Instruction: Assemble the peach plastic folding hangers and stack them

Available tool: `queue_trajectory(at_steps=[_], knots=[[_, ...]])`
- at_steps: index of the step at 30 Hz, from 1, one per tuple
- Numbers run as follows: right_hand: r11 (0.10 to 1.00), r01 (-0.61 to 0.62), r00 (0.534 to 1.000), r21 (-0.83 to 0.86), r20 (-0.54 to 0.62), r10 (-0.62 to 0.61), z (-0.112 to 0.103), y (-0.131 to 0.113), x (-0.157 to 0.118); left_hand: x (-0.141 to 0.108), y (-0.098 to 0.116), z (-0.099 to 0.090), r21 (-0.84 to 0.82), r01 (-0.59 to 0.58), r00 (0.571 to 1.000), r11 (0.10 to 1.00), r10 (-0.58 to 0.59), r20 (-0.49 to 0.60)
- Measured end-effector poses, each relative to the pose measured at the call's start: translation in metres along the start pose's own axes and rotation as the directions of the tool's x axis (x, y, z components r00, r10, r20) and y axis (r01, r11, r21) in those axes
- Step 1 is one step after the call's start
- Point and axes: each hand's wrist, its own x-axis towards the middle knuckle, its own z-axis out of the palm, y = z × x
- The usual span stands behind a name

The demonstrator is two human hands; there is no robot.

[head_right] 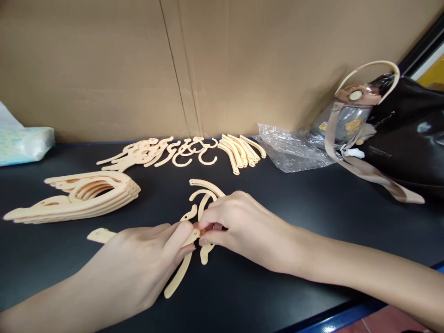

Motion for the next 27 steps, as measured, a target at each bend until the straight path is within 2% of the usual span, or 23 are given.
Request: queue_trajectory(at_steps=[3, 6, 8, 11, 12, 14, 16, 19, 21, 23, 27], knots=[[1.0, 0.015, 0.999, -0.023, -0.052, -0.016, 0.001, -0.001, -0.001, 0.002, -0.001, -0.001, 0.012, 0.023, 0.998, 1.0, -0.022, -0.065], [0.998, 0.043, 0.991, -0.051, -0.128, -0.049, 0.003, -0.001, -0.003, 0.001, -0.004, -0.003, -0.088, 0.083, 0.989, 0.993, -0.092, -0.112], [0.989, 0.116, 0.981, -0.087, -0.145, -0.128, 0.004, -0.001, -0.005, -0.001, -0.005, -0.005, -0.214, 0.125, 0.984, 0.969, -0.149, -0.1], [0.972, 0.211, 0.962, -0.104, -0.155, -0.225, 0.005, 0.001, -0.007, -0.001, -0.006, -0.012, -0.404, 0.257, 0.961, 0.878, -0.276, 0.013], [0.968, 0.226, 0.957, -0.104, -0.16, -0.241, 0.005, 0.002, -0.008, 0.0, -0.006, -0.014, -0.465, 0.337, 0.938, 0.819, -0.336, 0.088], [0.957, 0.256, 0.946, -0.134, -0.169, -0.277, 0.006, 0.003, -0.008, 0.003, -0.008, -0.019, -0.586, 0.5, 0.863, 0.638, -0.42, 0.28], [0.939, 0.283, 0.934, -0.197, -0.166, -0.317, 0.007, 0.004, -0.008, 0.007, -0.011, -0.022, -0.696, 0.583, 0.806, 0.42, -0.409, 0.429], [0.899, 0.327, 0.914, -0.291, -0.143, -0.379, 0.009, 0.004, -0.007, 0.01, -0.016, -0.025, -0.776, 0.614, 0.77, 0.144, -0.327, 0.548], [0.88, 0.354, 0.903, -0.316, -0.128, -0.41, 0.009, 0.003, -0.006, 0.01, -0.019, -0.026, -0.773, 0.634, 0.746, 0.029, -0.285, 0.602], [0.885, 0.348, 0.902, -0.311, -0.146, -0.406, 0.007, 0.004, -0.005, 0.01, -0.022, -0.025, -0.763, 0.644, 0.729, -0.045, -0.266, 0.631], [0.917, 0.198, 0.921, -0.347, -0.255, -0.296, -0.002, 0.015, -0.002, 0.01, -0.029, -0.024, -0.781, 0.603, 0.724, -0.165, -0.299, 0.622]])
